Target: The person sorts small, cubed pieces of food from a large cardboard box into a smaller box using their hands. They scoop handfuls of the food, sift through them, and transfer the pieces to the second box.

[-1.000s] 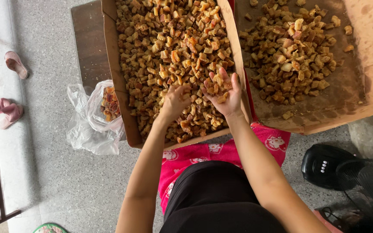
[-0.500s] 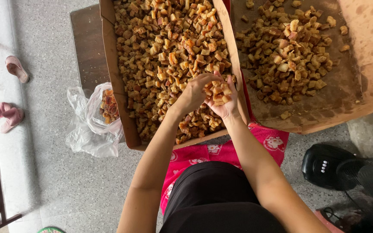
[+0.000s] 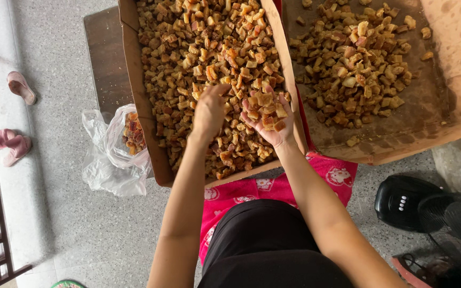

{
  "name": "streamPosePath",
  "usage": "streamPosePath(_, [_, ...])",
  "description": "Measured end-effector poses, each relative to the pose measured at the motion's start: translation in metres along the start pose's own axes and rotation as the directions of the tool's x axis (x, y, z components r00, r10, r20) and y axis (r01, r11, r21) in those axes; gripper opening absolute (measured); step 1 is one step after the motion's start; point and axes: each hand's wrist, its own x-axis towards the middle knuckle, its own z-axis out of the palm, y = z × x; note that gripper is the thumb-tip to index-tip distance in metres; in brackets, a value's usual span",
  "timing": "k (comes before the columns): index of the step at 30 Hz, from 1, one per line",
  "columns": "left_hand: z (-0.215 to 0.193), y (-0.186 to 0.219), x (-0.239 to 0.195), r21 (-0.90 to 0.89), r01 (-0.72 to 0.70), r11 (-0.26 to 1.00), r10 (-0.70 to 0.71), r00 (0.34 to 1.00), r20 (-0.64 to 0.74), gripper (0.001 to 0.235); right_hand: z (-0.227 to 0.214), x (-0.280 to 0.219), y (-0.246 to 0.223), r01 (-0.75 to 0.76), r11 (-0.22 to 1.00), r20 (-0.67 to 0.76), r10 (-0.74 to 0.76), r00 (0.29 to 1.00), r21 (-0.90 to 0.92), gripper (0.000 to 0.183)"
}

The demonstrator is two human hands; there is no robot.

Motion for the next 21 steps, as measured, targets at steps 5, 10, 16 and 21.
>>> streamPosePath(5, [-0.032, -0.040, 0.000, 0.244, 0.249, 0.937, -0.272, 0.960, 0.066, 0.035, -0.005, 0.001, -0.003, -0.002, 0.996, 0.017, 0.001, 1.000, 0.091, 0.035])
streamPosePath(10, [-0.006, -0.034, -0.012, 0.435, 0.111, 0.893, -0.224, 0.950, 0.217, 0.072, 0.002, 0.000, -0.001, 0.018, 1.000, 0.113, -0.016, 0.993, -0.013, 0.037])
streamPosePath(16, [0.006, -0.063, -0.032, 0.371, 0.245, 0.896, -0.334, 0.921, 0.199, 0.029, 0.002, 0.000, 0.000, 0.007, 0.999, 0.068, -0.004, 0.998, -0.032, 0.037])
streamPosePath(21, [0.004, -0.061, -0.020, 0.067, 0.292, 0.954, -0.300, 0.922, 0.244, 0.016, 0.000, 0.001, 0.001, -0.017, 1.000, 0.022, 0.017, 1.000, 0.017, 0.037])
